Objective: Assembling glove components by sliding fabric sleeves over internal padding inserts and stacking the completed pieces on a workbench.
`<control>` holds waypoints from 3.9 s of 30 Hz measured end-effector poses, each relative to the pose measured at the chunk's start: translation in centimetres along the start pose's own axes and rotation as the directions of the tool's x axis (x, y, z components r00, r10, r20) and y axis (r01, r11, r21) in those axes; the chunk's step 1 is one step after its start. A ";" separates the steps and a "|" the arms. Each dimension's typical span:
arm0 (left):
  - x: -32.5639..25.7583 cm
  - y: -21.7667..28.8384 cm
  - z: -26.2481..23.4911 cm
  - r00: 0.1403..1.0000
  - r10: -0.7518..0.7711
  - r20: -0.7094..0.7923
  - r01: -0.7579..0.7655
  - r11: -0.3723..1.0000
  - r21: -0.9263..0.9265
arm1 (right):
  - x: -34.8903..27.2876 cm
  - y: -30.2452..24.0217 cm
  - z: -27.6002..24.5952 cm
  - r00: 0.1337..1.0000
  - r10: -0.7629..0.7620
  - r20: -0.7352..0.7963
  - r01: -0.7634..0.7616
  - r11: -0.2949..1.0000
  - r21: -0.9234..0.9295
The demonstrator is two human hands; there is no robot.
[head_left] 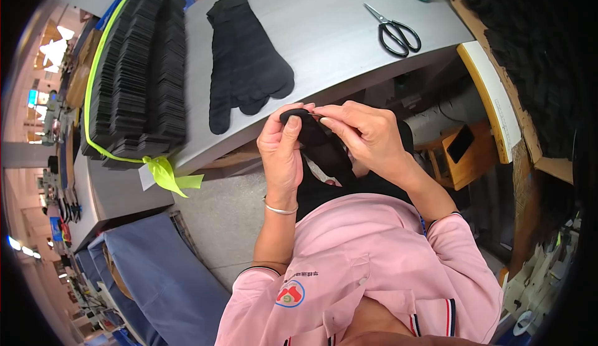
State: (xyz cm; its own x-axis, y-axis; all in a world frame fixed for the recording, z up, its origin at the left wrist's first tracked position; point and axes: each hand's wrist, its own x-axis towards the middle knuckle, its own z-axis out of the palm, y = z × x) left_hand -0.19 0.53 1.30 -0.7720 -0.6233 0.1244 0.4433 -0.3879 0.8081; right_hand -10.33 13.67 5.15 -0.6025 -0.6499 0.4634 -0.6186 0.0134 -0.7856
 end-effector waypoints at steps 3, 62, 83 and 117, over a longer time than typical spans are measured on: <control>0.1 -0.1 -0.2 1.000 -0.013 0.008 0.013 1.000 0.002 | 0.1 0.1 -0.2 1.000 0.007 0.016 -0.007 1.000 -0.002; 6.3 -6.6 -1.2 0.698 -0.693 0.179 0.716 0.684 -0.141 | 17.1 19.3 4.0 0.860 0.501 -0.100 -0.509 0.856 -0.089; 2.1 -6.9 0.3 0.680 -0.726 0.104 0.730 0.658 -0.184 | 17.1 19.8 6.8 0.982 0.177 -0.070 -0.183 0.776 -0.603; 0.5 -8.4 -0.4 0.661 -0.710 0.244 0.748 0.594 -0.298 | 16.9 20.7 7.4 0.999 -0.043 -0.032 0.008 0.713 -0.701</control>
State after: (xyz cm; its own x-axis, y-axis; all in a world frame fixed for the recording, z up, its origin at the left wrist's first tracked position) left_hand -4.16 3.18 -5.63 -0.9361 0.0293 -0.3506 -0.1783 -0.8985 0.4011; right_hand -29.57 -2.69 -6.35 -0.5912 -0.6255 0.5091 -0.7997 0.5368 -0.2690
